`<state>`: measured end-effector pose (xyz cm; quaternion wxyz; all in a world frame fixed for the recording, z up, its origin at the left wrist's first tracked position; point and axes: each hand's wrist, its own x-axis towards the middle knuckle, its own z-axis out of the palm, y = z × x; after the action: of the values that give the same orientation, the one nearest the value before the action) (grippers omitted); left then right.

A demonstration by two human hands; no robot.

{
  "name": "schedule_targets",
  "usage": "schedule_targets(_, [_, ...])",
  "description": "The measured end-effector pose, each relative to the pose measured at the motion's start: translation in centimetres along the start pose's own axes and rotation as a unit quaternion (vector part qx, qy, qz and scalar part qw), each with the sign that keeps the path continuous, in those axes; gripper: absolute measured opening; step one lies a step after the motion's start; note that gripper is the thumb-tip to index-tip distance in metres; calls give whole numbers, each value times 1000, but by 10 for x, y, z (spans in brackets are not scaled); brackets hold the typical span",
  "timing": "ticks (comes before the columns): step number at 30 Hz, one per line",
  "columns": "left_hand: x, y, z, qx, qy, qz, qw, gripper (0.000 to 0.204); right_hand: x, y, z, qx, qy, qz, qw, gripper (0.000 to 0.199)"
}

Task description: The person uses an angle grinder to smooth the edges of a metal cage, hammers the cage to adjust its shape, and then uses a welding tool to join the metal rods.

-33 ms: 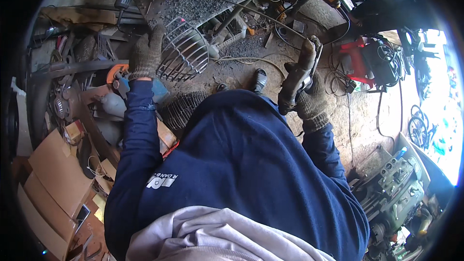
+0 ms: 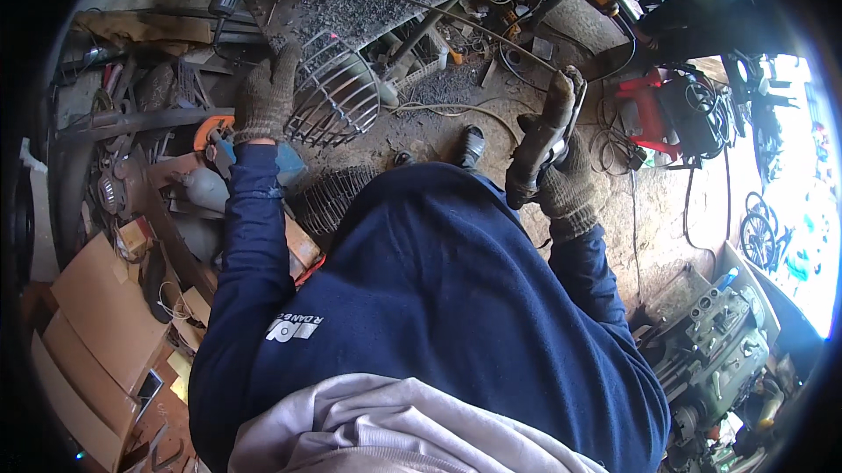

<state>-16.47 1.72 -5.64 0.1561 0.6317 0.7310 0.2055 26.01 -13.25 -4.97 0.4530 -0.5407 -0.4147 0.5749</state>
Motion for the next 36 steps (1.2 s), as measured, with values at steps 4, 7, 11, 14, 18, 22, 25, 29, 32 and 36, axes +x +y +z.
schedule_targets(4, [4, 6, -5, -6, -14, -2, 1000, 72, 2, 0, -2, -13, 2, -6, 1000, 55])
schedule_targets(7, [5, 6, -8, 8, -30, -16, 999, 73, 3, -2, -5, -1, -10, 16, 1000, 56])
schedule_targets(11, [11, 11, -11, 23, -72, -18, 997, 73, 8, 2, -10, -45, -20, -2, 999, 57])
schedule_targets(14, [13, 9, -5, 42, -63, -13, 997, 74, 9, 5, -11, -40, -22, -6, 999, 58])
schedule_targets(18, [10, 2, -3, 17, -35, 1, 999, 75, 10, 2, -4, -69, -19, 2, 997, 59])
schedule_targets(22, [5, 0, -5, -12, -27, 2, 1000, 76, 6, 7, 3, -2, -3, 11, 1000, 56])
schedule_targets(25, [8, -12, 6, -24, -27, 3, 999, 76, 1, 13, 11, -32, 57, -5, 998, 50])
schedule_targets(29, [25, -20, 26, -78, -78, -33, 993, 73, -16, -5, 22, -88, 102, 95, 986, 52])
schedule_targets(32, [29, -60, 34, -80, -66, -59, 993, 65, -5, -28, 37, -117, 84, 97, 985, 57])
schedule_targets(36, [40, -64, 51, -176, -21, -22, 984, 67, -10, -15, 26, -121, 65, 2, 991, 59])
